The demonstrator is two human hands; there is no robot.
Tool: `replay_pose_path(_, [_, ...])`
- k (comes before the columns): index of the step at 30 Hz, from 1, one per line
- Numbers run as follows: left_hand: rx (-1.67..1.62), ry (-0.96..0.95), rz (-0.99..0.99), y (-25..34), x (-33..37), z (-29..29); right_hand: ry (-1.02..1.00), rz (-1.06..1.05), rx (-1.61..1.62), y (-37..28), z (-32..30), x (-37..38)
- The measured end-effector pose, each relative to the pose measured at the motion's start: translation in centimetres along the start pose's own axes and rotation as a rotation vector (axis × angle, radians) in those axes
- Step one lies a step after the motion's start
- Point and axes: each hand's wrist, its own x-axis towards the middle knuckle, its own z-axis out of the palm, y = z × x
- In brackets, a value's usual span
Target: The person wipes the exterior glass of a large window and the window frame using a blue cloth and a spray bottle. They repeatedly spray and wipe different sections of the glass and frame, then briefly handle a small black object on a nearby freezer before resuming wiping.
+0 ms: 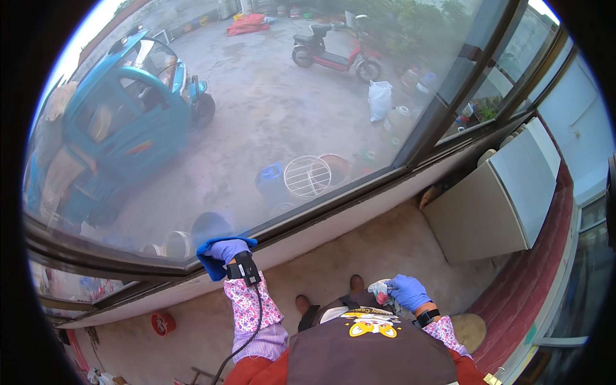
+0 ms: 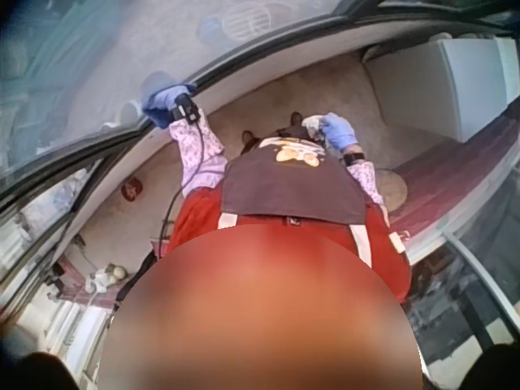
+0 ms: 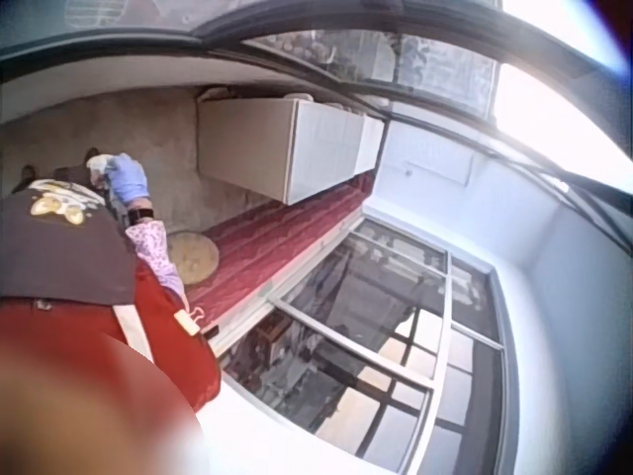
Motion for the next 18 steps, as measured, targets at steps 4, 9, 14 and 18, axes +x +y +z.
replay_pose_path(4, [0.000,0.029,0.091,3.9,-2.3,-0.5,-0.052,0.027,0.041,-0.1,-0.4,-0.1])
replay_pose_path(9, [0.006,0.086,0.260,13.1,-7.0,-0.5,-0.047,0.049,0.037,4.8,-1.2,0.4])
replay_pose_path(14, [0.155,0.232,0.533,23.2,-12.9,-1.7,-0.004,0.060,0.075,8.3,-1.0,-0.8])
replay_pose_path(18, [0.316,0.448,0.916,32.2,-19.5,-3.5,0.003,0.148,0.080,11.0,-2.0,-2.1])
